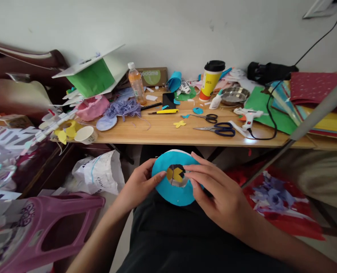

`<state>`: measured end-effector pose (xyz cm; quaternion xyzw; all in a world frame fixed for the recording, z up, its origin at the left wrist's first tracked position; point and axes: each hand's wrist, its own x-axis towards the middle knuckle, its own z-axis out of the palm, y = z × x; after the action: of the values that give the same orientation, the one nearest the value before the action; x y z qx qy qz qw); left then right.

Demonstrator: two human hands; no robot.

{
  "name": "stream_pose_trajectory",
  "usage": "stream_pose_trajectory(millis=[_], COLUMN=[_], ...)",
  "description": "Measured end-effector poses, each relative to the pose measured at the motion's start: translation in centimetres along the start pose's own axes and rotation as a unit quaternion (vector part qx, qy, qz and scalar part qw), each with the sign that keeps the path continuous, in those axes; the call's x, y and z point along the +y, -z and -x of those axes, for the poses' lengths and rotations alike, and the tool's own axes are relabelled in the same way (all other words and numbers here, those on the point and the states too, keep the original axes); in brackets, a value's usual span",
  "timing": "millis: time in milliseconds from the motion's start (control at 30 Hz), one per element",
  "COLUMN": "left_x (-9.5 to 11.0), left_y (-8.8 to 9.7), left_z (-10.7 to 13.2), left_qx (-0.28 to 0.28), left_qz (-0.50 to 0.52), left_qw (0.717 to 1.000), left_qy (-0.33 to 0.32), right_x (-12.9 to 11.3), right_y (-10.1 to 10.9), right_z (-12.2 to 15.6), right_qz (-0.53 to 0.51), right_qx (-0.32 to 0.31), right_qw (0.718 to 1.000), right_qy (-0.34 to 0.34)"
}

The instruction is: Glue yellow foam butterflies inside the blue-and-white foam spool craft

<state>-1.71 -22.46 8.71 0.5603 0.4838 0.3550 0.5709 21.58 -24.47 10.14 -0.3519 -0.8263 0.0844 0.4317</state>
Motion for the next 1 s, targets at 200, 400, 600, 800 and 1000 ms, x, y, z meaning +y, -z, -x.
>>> stream_pose_trajectory(millis=[200, 400, 600, 800, 1000], left_x=[-0.41, -0.28, -0.02, 0.29, -0.01], left_y=[0.23, 0.29, 0.3, 0.0, -0.02], left_z=[0.13, 0.2, 0.01, 0.08, 0.14], left_qx=[-0.012, -0.027, -0.025, -0.052, -0.029], left_qz=[0.009, 0.024, 0.003, -0.006, -0.007], left_qw=[1.0, 0.999, 0.999, 0.997, 0.998], left_qy=[-0.005, -0.014, -0.024, 0.057, 0.054], right_x=[0.18, 0.32, 0.15, 0.17, 0.25], right_y=[-0.26, -0.3, -0.21, -0.36, -0.32], right_z=[0.11, 0.22, 0.12, 0.16, 0.27], right_qz=[-0.005, -0.002, 0.001, -0.003, -0.01], right_qx=[-0.006, -0.022, -0.026, -0.034, -0.046], right_qw=[1.0, 1.0, 1.0, 0.999, 0.999], right_qy=[0.001, 0.014, 0.018, 0.025, 0.023])
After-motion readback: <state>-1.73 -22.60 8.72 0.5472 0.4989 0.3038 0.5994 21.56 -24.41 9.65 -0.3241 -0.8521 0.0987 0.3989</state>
